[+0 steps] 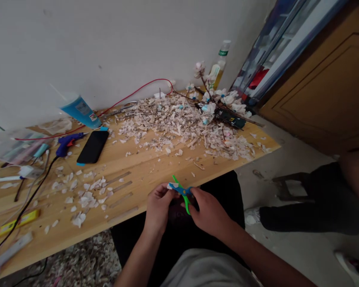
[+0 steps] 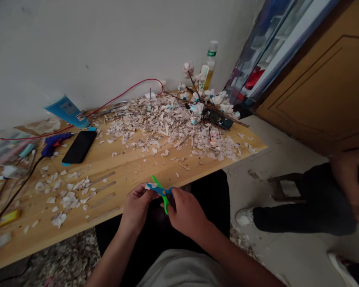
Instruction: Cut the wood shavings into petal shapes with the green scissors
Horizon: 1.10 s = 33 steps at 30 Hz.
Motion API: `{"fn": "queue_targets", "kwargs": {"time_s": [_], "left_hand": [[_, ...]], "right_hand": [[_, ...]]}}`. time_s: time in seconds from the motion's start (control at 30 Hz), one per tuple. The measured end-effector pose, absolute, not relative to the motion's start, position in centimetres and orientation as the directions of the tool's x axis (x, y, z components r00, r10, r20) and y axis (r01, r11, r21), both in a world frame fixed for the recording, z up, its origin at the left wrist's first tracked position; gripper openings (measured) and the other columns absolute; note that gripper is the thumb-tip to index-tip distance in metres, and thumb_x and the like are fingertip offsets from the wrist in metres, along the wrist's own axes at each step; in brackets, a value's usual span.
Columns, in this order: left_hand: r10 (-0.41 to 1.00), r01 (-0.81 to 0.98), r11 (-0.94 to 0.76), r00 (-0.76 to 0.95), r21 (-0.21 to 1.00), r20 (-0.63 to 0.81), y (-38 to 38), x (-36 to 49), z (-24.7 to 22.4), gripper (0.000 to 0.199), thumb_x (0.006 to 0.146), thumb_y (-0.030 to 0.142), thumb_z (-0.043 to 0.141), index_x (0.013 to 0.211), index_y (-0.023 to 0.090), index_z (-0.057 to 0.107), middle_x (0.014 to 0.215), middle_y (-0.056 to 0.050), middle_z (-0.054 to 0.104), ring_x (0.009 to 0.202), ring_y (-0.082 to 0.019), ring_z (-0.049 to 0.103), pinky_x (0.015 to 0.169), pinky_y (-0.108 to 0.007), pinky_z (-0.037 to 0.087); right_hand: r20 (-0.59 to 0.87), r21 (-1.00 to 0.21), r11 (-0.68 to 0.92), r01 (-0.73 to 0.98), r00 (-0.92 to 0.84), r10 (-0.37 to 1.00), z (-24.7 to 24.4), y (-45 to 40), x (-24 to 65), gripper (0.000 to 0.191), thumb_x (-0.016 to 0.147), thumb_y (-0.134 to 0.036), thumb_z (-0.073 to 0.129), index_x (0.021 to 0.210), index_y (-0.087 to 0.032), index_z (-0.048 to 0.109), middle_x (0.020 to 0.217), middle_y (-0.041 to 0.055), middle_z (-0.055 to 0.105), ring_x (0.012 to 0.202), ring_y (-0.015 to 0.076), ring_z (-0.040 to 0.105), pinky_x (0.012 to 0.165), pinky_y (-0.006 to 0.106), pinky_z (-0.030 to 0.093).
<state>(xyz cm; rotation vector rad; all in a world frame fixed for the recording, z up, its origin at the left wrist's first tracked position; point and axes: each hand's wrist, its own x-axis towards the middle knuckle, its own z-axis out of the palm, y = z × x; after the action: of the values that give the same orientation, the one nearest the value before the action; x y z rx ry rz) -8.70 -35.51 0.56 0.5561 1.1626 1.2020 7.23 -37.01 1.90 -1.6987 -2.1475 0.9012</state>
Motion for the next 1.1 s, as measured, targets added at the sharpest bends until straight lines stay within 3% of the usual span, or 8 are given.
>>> {"fn": "queue_targets", "kwargs": {"time_s": [0.13,0.6,0.8,0.87,0.97,1.1], "left_hand": [[0.906,-0.453,0.366,-0.025,0.813,-0.422,-36.4,-9.0,0.2,0.018,0.068,0.03,0.08,0.074,0.016,0.072,0.069,-0.001,0.068,0.062,-0.011,0.059,0.064,-0.022,0.047],[0.933,-0.157,0.352,-0.016,0.923,-0.359,-36.0,-10.4,1.4,0.014,0.07,0.029,0.077,0.074,0.017,0.072,0.063,-0.001,0.067,0.06,-0.012,0.059,0.06,-0.021,0.044],[0.881,-0.534,0.408,0.015,0.741,-0.473,-36.5,-9.0,0.8,0.022,0.067,0.032,0.081,0.081,0.017,0.072,0.077,-0.002,0.071,0.067,-0.012,0.062,0.07,-0.024,0.051],[0.875,-0.58,0.393,-0.001,0.713,-0.484,-36.8,-8.5,0.4,0.022,0.067,0.032,0.081,0.081,0.018,0.072,0.079,-0.002,0.071,0.067,-0.011,0.062,0.069,-0.024,0.051],[0.888,-0.516,0.379,-0.031,0.768,-0.459,-37.0,-8.4,-0.1,0.019,0.069,0.032,0.08,0.079,0.018,0.072,0.075,-0.001,0.07,0.064,-0.01,0.061,0.067,-0.022,0.05],[0.916,-0.303,0.358,-0.07,0.883,-0.395,-37.0,-9.2,0.0,0.019,0.071,0.034,0.077,0.078,0.017,0.072,0.068,-0.001,0.068,0.064,-0.013,0.061,0.065,-0.023,0.048]], "right_hand": [[-0.185,-0.582,0.156,0.798,-0.317,0.93,1.6,-37.6,7.8,0.009,0.084,-0.018,0.053,0.094,-0.018,0.052,0.096,0.0089,0.063,0.091,0.0231,0.059,0.08,0.032,0.041],[-0.196,-0.505,0.212,0.837,-0.35,0.916,1.9,-37.1,8.0,0.01,0.082,-0.017,0.052,0.092,-0.018,0.051,0.093,0.0088,0.062,0.09,0.0236,0.058,0.079,0.033,0.041],[-0.188,-0.501,0.212,0.839,-0.344,0.92,1.4,-37.2,7.7,0.012,0.081,-0.015,0.051,0.093,-0.018,0.05,0.095,0.0085,0.062,0.091,0.023,0.058,0.08,0.033,0.04],[-0.192,-0.488,0.213,0.846,-0.342,0.92,1.3,-37.3,7.7,0.012,0.081,-0.015,0.05,0.093,-0.018,0.05,0.095,0.0087,0.062,0.091,0.0233,0.057,0.08,0.033,0.04],[-0.203,-0.458,0.223,0.861,-0.345,0.916,1.2,-37.3,7.7,0.013,0.081,-0.017,0.052,0.094,-0.018,0.05,0.096,0.0096,0.062,0.092,0.0243,0.057,0.08,0.034,0.04],[-0.212,-0.423,0.238,0.875,-0.35,0.912,1.1,-37.2,7.9,0.012,0.082,-0.016,0.052,0.094,-0.018,0.051,0.095,0.0092,0.062,0.092,0.0245,0.058,0.08,0.034,0.039]]}}
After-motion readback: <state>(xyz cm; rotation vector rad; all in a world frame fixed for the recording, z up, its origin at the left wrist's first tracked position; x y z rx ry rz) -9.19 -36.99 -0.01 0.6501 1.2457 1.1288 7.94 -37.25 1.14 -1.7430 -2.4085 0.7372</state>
